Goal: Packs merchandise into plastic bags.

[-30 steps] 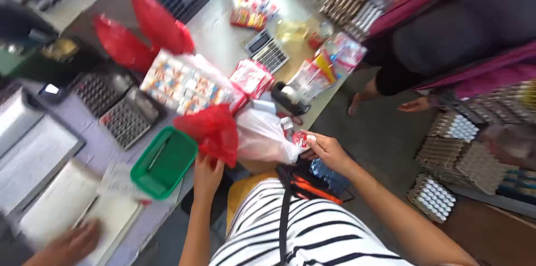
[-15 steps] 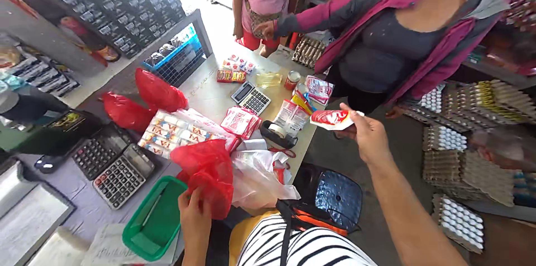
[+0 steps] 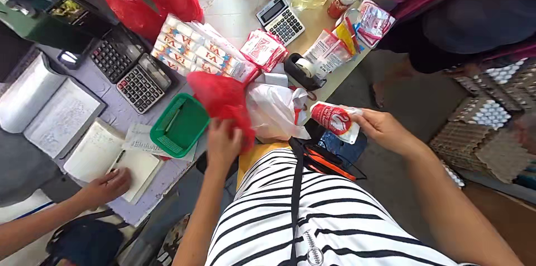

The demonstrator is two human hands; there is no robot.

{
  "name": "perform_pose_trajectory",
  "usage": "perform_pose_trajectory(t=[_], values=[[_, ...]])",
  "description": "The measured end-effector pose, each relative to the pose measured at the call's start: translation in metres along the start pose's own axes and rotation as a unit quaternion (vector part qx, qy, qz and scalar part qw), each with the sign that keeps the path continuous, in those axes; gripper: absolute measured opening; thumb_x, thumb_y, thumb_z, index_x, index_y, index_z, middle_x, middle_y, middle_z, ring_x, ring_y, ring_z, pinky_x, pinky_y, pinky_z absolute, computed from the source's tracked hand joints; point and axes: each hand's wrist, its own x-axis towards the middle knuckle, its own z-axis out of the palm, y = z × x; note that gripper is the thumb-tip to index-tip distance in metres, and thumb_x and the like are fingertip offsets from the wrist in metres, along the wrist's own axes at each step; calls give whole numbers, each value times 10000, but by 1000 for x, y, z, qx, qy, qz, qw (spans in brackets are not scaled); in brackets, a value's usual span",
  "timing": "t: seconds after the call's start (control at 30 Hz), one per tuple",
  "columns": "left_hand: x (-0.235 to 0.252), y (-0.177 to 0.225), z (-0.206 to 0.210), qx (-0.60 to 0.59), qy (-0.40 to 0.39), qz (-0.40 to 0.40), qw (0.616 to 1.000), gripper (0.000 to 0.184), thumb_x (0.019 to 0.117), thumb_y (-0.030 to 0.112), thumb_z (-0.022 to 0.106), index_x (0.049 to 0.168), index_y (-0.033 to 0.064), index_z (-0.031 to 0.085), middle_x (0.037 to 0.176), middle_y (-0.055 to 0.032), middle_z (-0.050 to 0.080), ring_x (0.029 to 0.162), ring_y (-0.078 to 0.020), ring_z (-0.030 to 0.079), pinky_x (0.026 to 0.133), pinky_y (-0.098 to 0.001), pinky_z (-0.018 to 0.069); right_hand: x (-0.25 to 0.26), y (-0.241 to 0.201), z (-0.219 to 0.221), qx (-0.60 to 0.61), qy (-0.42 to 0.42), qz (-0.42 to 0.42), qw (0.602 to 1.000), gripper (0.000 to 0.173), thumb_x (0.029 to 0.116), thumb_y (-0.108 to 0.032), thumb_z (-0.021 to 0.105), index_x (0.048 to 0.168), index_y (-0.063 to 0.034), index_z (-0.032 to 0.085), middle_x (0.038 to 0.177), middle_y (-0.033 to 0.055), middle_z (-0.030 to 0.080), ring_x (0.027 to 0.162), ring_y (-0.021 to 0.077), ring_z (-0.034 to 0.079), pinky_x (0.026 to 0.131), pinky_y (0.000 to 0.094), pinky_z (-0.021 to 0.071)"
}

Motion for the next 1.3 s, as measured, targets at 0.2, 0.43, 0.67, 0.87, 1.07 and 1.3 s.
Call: perform_pose_trajectory(t=[0.2, 0.43, 0.67, 0.87, 1.07, 1.3], values=[[48, 82, 104, 101, -295, -37, 950, 909, 870, 859, 412, 987, 24, 753, 1161, -239, 686, 1123, -413, 656, 914, -642, 514, 22, 45, 60, 32, -6, -23, 999, 402, 1112, -223, 406, 1366, -18, 641, 1468, 123, 594, 1350, 214, 579, 1160, 431, 445], [76, 69, 151, 74, -335, -34, 939, 426, 1006, 404, 585, 1057, 6, 725, 1098, -224, 704, 1104, -396, 659, 947, -623, 495, 49, 74, 102, 237, -64, 6, 969, 378, 1107, -231, 450, 1325, 0, 654, 1352, 97, 671, 1255, 115, 625, 1112, 343, 488], [47, 63, 99, -65, -272, 6, 960, 381, 969, 364, 543, 806, 42, 663, 837, -107, 620, 827, -248, 620, 773, -481, 502, 91, 79, 145, 499, -150, 50, 852, 365, 1113, -242, 414, 1268, 10, 629, 1128, 71, 730, 1031, 141, 704, 958, 368, 579], [21, 74, 70, -140, -201, 97, 965, 303, 961, 280, 585, 779, 50, 664, 845, -68, 563, 778, -147, 565, 700, -308, 493, 145, 66, 203, 609, -227, 47, 759, 297, 1092, -208, 456, 1221, -12, 638, 1117, 44, 731, 1051, 146, 694, 997, 384, 556], [28, 69, 23, -170, -58, 111, 977, 235, 986, 242, 629, 873, 65, 734, 976, -60, 668, 895, -112, 644, 792, -291, 569, 170, 77, 171, 331, -261, 124, 898, 376, 1109, -256, 440, 1214, 55, 623, 1087, 151, 699, 962, 180, 710, 890, 379, 599], [48, 43, -27, -129, 92, 52, 986, 413, 1048, 223, 436, 1116, -71, 717, 1285, -291, 623, 1267, -304, 585, 1082, -405, 468, 213, 38, 29, 55, -270, 23, 961, 282, 1061, -186, 558, 1153, 36, 705, 1016, 194, 737, 906, 308, 723, 885, 528, 573]])
